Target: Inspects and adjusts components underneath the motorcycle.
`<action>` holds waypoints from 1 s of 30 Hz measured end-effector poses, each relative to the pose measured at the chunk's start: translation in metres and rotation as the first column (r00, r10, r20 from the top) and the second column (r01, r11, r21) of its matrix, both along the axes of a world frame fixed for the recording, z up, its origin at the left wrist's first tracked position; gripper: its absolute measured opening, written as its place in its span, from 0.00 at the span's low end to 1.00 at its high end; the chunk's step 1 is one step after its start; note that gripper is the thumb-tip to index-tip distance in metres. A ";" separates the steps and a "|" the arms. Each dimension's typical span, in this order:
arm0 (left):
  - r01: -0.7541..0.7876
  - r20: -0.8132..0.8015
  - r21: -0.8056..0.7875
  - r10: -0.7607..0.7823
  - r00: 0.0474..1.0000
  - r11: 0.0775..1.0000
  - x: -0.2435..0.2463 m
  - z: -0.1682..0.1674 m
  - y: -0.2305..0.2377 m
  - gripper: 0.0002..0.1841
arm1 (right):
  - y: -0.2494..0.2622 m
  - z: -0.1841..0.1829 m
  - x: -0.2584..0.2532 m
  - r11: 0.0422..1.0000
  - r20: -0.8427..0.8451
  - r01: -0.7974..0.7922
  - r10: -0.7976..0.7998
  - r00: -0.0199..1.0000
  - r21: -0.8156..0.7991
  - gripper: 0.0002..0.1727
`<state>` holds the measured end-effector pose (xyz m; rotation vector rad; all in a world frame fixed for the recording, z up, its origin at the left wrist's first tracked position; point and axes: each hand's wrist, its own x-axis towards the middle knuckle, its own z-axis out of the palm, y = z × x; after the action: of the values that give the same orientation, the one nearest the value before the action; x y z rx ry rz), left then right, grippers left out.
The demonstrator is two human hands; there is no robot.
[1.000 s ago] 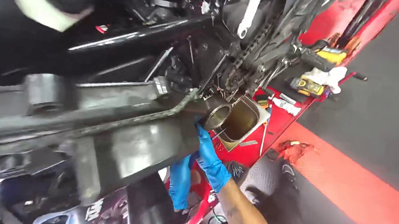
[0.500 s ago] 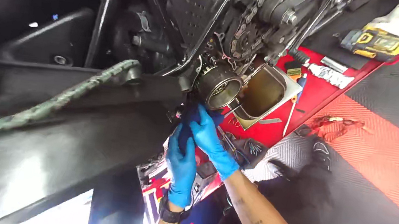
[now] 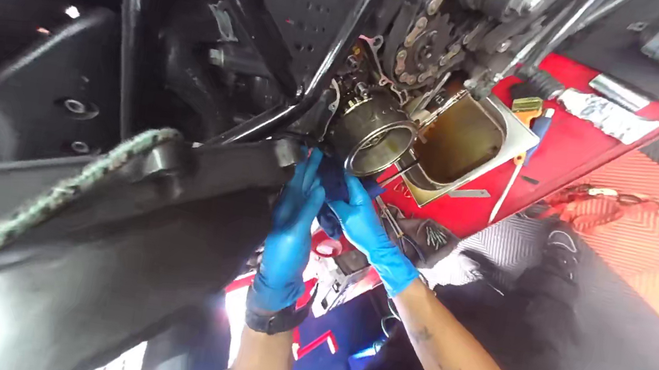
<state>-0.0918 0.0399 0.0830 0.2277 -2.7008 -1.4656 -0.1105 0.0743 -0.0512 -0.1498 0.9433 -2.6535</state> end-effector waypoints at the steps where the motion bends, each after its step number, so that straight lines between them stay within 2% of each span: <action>1: 0.013 -0.023 0.031 -0.012 1.000 0.999 -0.002 0.005 -0.003 0.32 | -0.001 0.001 0.002 1.000 0.005 -0.003 0.003 1.000 0.004 0.35; 4: 0.093 -0.102 0.001 -0.093 0.990 0.996 -0.011 0.014 -0.021 0.31 | -0.003 -0.001 0.004 0.998 -0.078 0.068 -0.067 0.995 0.012 0.30; 7: 0.187 -0.065 -0.090 -0.193 0.979 0.978 -0.014 0.020 -0.033 0.32 | -0.003 -0.007 0.007 0.952 -0.271 0.197 -0.131 0.954 0.235 0.22; 10: 0.315 -0.027 -0.099 -0.319 0.947 0.944 -0.021 0.024 -0.038 0.28 | 0.001 -0.006 0.009 0.904 -0.347 0.245 -0.117 0.930 0.351 0.26; 13: 0.351 -0.073 -0.056 -0.354 0.932 0.935 -0.022 0.021 -0.042 0.28 | -0.002 -0.007 0.017 0.928 -0.312 0.178 -0.072 0.947 0.327 0.32; 16: 0.324 -0.110 0.063 -0.316 0.942 0.944 -0.023 0.020 -0.039 0.28 | 0.009 -0.013 0.020 0.986 -0.233 0.021 0.019 0.972 0.167 0.36; 19: 0.326 -0.089 0.031 -0.322 0.942 0.945 -0.025 0.022 -0.035 0.31 | 0.013 -0.010 0.015 0.998 -0.244 0.059 -0.050 0.968 0.031 0.36; 21: 0.321 -0.077 0.017 -0.319 0.945 0.947 -0.023 0.023 -0.035 0.31 | 0.005 -0.002 0.006 0.979 -0.274 0.141 -0.097 0.957 0.144 0.37; 23: 0.318 -0.072 0.041 -0.314 0.947 0.947 -0.023 0.023 -0.035 0.29 | -0.004 0.002 -0.006 0.940 -0.317 0.143 -0.040 0.947 0.309 0.39; 24: 0.320 -0.072 0.057 -0.316 0.946 0.946 -0.023 0.023 -0.037 0.28 | -0.007 0.003 -0.012 0.936 -0.341 0.149 -0.033 0.940 0.320 0.37; 26: 0.331 -0.081 0.087 -0.325 0.942 0.940 -0.022 0.023 -0.041 0.27 | -0.012 0.001 -0.017 0.966 -0.354 0.151 -0.069 0.933 0.208 0.30; 27: 0.338 -0.086 0.103 -0.330 0.940 0.935 -0.022 0.023 -0.042 0.27 | -0.015 -0.004 -0.017 0.986 -0.330 0.149 -0.116 0.937 0.075 0.27; 29: 0.346 -0.086 0.092 -0.339 0.937 0.934 -0.023 0.021 -0.043 0.27 | -0.022 -0.011 -0.014 0.967 -0.249 0.152 -0.201 0.947 -0.204 0.24; 30: 0.351 -0.080 0.076 -0.345 0.935 0.933 -0.022 0.021 -0.044 0.28 | -0.025 -0.012 -0.012 0.948 -0.219 0.158 -0.222 0.950 -0.275 0.24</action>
<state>-0.1142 -0.0042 0.1045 -0.3094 -2.7268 -1.6448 -0.1221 0.0493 -0.0630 -0.4832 0.7121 -2.9828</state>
